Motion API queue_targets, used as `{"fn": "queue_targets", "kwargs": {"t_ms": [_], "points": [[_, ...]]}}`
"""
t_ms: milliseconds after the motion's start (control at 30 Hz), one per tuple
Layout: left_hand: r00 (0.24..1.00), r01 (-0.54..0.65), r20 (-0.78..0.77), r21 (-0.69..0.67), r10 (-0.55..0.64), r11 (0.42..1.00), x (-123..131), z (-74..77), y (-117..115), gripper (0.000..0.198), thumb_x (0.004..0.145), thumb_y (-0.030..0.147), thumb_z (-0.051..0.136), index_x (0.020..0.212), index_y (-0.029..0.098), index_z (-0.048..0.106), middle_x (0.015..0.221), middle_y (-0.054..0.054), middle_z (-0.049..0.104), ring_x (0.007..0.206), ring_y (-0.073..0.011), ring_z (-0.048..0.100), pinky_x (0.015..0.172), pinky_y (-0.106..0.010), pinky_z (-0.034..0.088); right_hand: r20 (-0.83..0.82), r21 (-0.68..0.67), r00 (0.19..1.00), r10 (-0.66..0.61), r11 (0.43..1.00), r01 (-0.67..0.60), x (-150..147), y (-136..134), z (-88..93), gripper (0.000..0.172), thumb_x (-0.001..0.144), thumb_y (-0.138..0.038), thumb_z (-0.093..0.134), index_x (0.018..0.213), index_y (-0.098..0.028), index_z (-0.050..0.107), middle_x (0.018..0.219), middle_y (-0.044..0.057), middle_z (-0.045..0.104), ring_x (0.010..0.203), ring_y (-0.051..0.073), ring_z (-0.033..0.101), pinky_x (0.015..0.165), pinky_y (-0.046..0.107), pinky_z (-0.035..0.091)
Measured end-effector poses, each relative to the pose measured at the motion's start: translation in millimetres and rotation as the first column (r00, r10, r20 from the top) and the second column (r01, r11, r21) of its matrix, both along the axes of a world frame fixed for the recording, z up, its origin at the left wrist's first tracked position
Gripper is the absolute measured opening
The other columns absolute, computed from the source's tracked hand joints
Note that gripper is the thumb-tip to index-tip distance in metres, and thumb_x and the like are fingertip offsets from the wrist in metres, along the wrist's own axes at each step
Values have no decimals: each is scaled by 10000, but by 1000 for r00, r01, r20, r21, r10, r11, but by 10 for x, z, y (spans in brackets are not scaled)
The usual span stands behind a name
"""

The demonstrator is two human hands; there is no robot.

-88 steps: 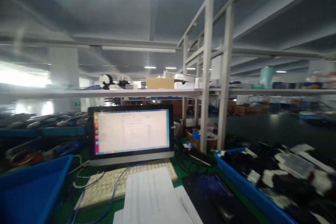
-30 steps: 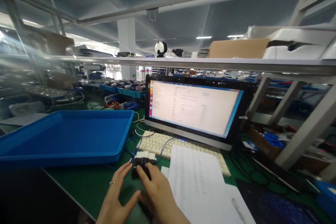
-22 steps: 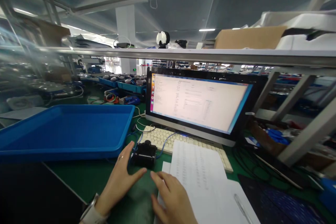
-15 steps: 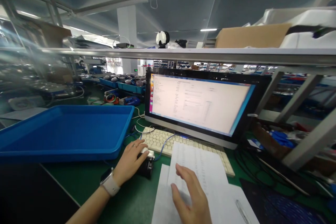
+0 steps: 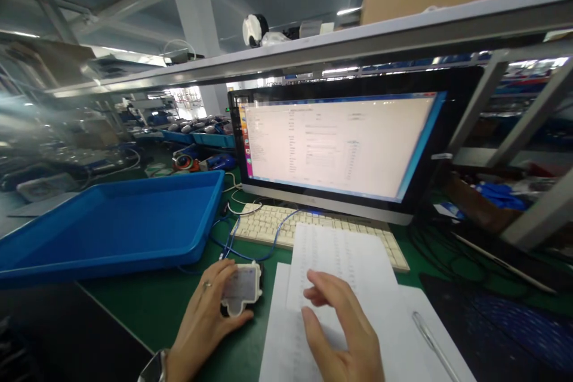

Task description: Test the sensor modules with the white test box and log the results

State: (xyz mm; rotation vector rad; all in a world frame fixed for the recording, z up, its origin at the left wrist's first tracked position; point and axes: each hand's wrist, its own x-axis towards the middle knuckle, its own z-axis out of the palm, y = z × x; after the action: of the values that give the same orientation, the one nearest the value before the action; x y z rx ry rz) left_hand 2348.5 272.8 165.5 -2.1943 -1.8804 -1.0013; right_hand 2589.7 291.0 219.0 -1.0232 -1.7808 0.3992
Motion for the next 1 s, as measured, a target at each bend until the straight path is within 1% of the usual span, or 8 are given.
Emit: {"fn": "queue_targets", "kwargs": {"t_ms": [133, 233, 333, 400, 533, 767, 867, 1000], "points": [[999, -37, -9, 35, 38, 999, 136, 13, 126, 737, 609, 266, 771, 1238, 212, 392, 1306, -131, 477, 1209, -315, 468, 976, -504, 454, -156, -105, 988, 22, 994, -39, -28, -11, -38, 286, 854, -266, 548, 1139, -270, 568, 1047, 65, 599, 813, 185, 608, 718, 318, 540], [998, -21, -57, 86, 26, 996, 119, 15, 70, 641, 673, 292, 731, 1231, 208, 426, 1381, -137, 398, 1271, -323, 394, 977, -512, 452, -377, -303, 922, -82, 952, -39, -56, -13, -43, 262, 819, -341, 609, 1068, -259, 608, 859, 34, 618, 652, 137, 573, 602, 253, 513], [994, 13, -111, 154, 4, 988, 55, 11, 18, 437, 747, 294, 667, 1151, 230, 513, 1370, -110, 416, 1265, -311, 398, 942, -511, 480, -646, -497, 719, -255, 855, -144, -85, 6, 3, 272, 773, -431, 646, 962, -236, 618, 547, -53, 436, 436, 64, 365, 398, 170, 351], [991, 40, -130, 167, -18, 985, 26, 8, 20, 360, 765, 295, 650, 1107, 245, 550, 1355, -90, 441, 1253, -304, 412, 921, -507, 496, -758, -550, 548, -355, 799, -243, -96, 32, 49, 302, 702, -458, 699, 874, -226, 611, 493, -86, 305, 401, 47, 239, 347, 163, 228], [992, 65, -118, 161, -46, 985, 19, 0, 60, 323, 767, 279, 649, 1079, 240, 575, 1360, -91, 442, 1251, -303, 413, 909, -511, 508, -814, -574, 349, -465, 738, -355, -103, 85, 108, 351, 567, -423, 788, 787, -223, 602, 473, -103, 241, 397, 38, 129, 345, 209, 99], [996, 75, -69, 149, -65, 986, 42, -7, 65, 288, 777, 251, 637, 1059, 225, 584, 1373, -116, 410, 1258, -298, 401, 928, -522, 497, -807, -579, 225, -547, 655, -485, -117, 96, 86, 340, 493, -350, 814, 698, -205, 585, 466, -113, 178, 417, 37, 55, 379, 248, 28], [996, 69, -63, 152, -60, 986, 49, -2, 66, 276, 788, 254, 621, 1060, 228, 585, 1369, -106, 420, 1259, -297, 403, 924, -518, 500, -820, -536, 159, -549, 642, -548, -120, 102, 53, 329, 544, -316, 786, 577, -187, 484, 471, -110, 161, 419, 41, 33, 376, 246, 17], [996, 70, -70, 163, -60, 984, 45, -9, 74, 260, 800, 274, 602, 1056, 230, 591, 1365, -101, 429, 1248, -295, 421, 915, -505, 509, -815, -475, 57, -577, 608, -636, -133, 117, 23, 452, 604, -312, 737, 499, -189, 314, 467, -108, 129, 406, 47, 17, 359, 232, 16]]}}
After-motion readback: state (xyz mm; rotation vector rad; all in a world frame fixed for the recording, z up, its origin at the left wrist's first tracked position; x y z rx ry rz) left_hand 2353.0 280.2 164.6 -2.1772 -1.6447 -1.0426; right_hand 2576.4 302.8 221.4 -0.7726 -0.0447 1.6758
